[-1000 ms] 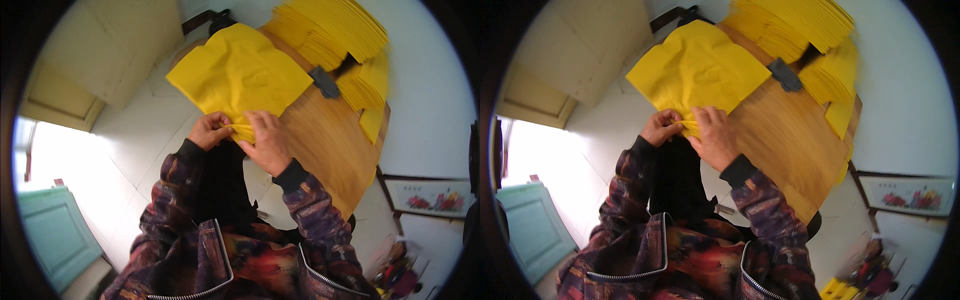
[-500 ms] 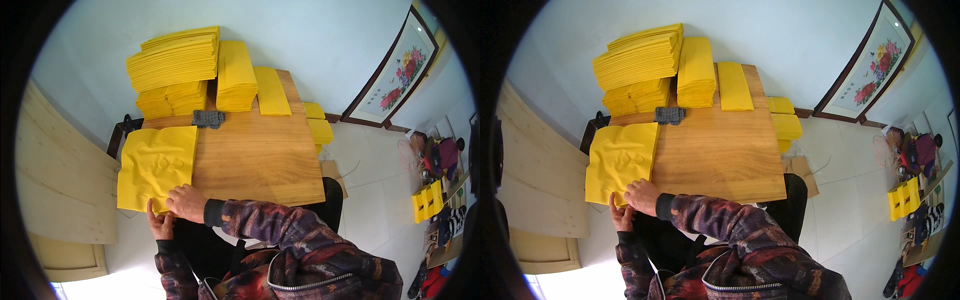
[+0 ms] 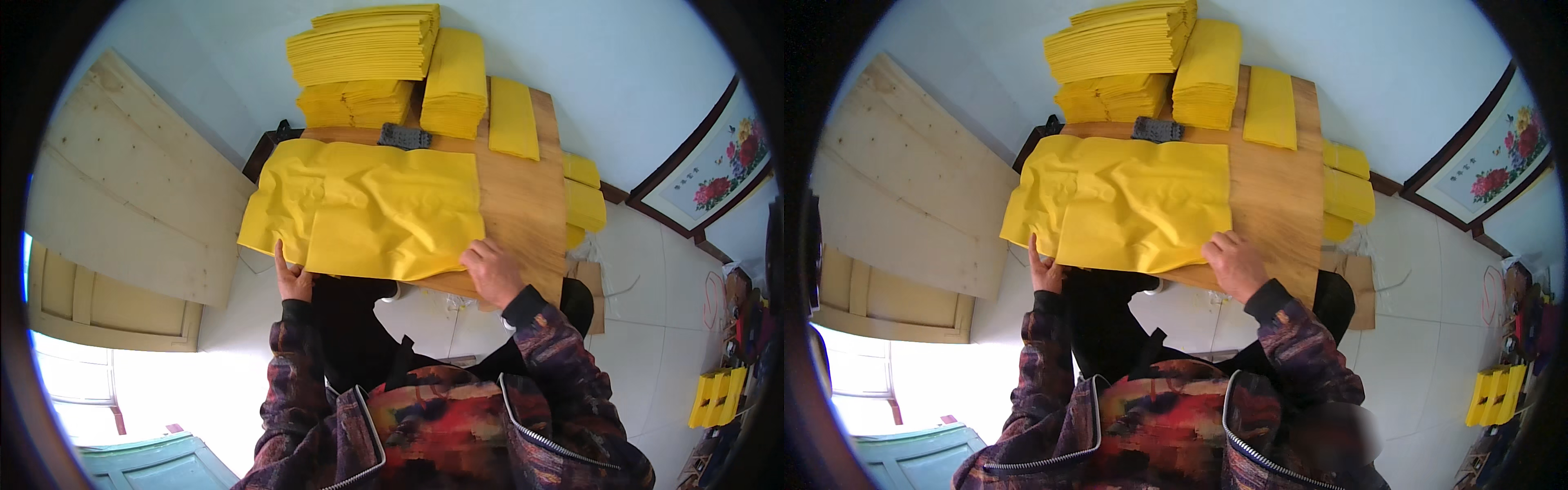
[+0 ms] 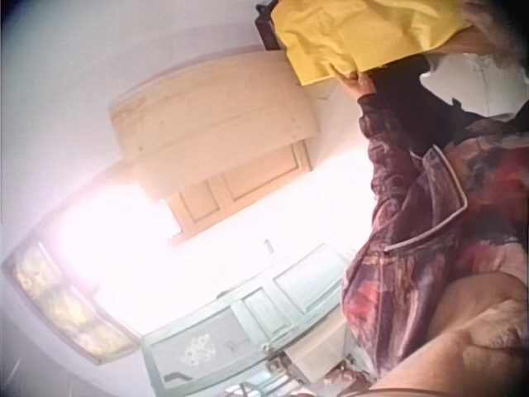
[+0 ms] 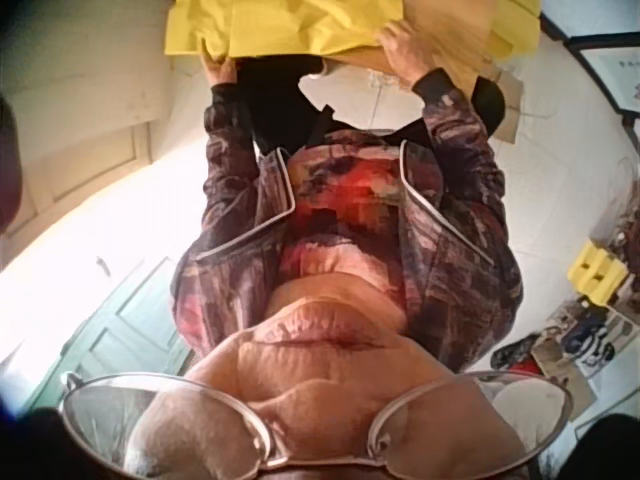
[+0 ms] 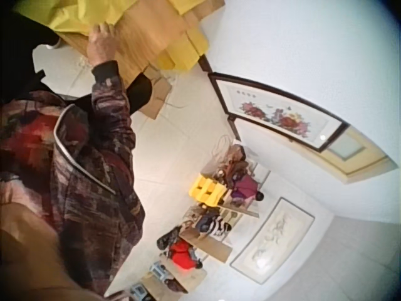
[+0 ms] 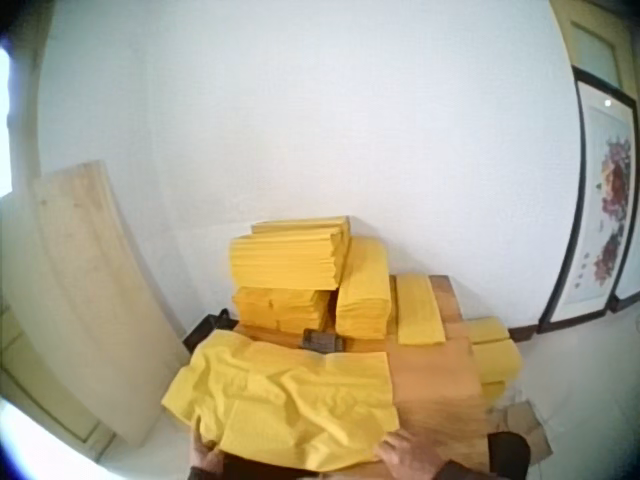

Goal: The person folds yellow paper sheets on a wooden table, smoothing each fold with both hands. They repeatedly pick up sheets, fold them in half, press the crease, and place them into a growing stack. A small dark cloth is used to wipe the table surface between folds.

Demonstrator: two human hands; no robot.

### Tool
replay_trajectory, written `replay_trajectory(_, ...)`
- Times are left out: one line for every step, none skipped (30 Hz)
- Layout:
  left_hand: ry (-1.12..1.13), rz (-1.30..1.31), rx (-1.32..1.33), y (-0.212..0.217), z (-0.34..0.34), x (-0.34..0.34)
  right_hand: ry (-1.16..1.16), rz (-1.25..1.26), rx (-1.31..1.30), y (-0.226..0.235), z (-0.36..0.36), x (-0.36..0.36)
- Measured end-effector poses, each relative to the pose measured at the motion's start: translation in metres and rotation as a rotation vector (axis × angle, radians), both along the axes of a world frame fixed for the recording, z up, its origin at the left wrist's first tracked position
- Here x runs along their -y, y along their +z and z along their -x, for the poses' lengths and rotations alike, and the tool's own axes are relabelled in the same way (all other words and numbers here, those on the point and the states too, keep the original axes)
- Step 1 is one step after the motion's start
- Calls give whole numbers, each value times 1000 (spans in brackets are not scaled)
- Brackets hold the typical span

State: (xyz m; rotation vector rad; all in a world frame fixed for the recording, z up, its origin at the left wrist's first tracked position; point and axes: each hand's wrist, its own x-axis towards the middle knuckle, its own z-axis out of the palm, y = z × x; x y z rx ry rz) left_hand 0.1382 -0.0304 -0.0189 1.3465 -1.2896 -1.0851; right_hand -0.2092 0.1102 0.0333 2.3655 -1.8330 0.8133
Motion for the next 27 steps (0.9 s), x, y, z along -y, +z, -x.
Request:
replay_trajectory(-13, -18, 31, 4, 1, -2, -45, -33, 0, -2, 8, -12)
replay_trajectory(-17, -70, 69, 9, 2, -5, -48, -19, 6, -3, 17, -23)
replay_trajectory(33, -36, 242, 14, 4, -9, -61, -26, 12, -5, 26, -34)
replay_trajectory(38, 105, 375, 18, 10, -14, -81, -40, 24, -6, 33, -43)
replay_trajectory(67, 173, 531, 24, 14, -20, -101, -27, 27, -9, 39, -53)
replay_trajectory(105, 217, 710, 31, 20, -25, -127, -22, 18, -10, 43, -61)
replay_trajectory(61, 318, 676, 35, 33, -32, -153, -18, 8, -12, 48, -70)
replay_trajectory(-38, 308, 684, 39, 48, -40, -177, -14, -3, -13, 51, -79)
replay_trajectory(-147, 407, 700, 41, 69, -48, -200, -19, 12, -14, 54, -87)
replay_trajectory(-261, 500, 719, 42, 90, -55, -222, -23, 27, -15, 56, -93)
replay_trajectory(-457, 608, 761, 44, 110, -66, -241, -27, 47, -16, 58, -98)
replay_trajectory(-647, 681, 802, 43, 129, -79, -255, -20, 39, -16, 59, -102)
replay_trajectory(-787, 694, 860, 41, 150, -93, -268, -16, 36, -17, 59, -106)
replay_trajectory(-901, 768, 869, 38, 167, -104, -287, -21, 31, -17, 60, -109)
replay_trajectory(-952, 739, 931, 36, 179, -110, -290, -17, 43, -18, 60, -112)
replay_trajectory(-987, 759, 950, 33, 191, -114, -287, -5, 36, -18, 60, -113)
replay_trajectory(-1011, 805, 933, 28, 199, -114, -290, -3, 29, -19, 60, -115)
replay_trajectory(-974, 785, 1025, 23, 206, -112, -289, 1, 26, -18, 59, -117)
replay_trajectory(-943, 819, 1022, 19, 208, -109, -305, -38, 13, -16, 58, -118)
replay_trajectory(-948, 780, 1059, 15, 207, -104, -310, -65, 14, -13, 57, -120)
replay_trajectory(-927, 822, 1133, 12, 204, -101, -314, -91, 19, -9, 55, -122)
replay_trajectory(-895, 885, 1074, 9, 202, -99, -328, -142, 28, -4, 53, -122)
replay_trajectory(-893, 883, 1071, 6, 199, -97, -297, -157, 40, 2, 51, -123)
replay_trajectory(-904, 856, 1098, 5, 197, -97, -277, -199, 54, 9, 49, -124)
replay_trajectory(-888, 864, 1071, 4, 195, -98, -259, -254, 64, 15, 45, -124)
replay_trajectory(-891, 850, 1070, 3, 195, -99, -232, -241, 92, 19, 42, -120)
replay_trajectory(-885, 860, 1052, 3, 195, -100, -207, -236, 115, 21, 39, -112)
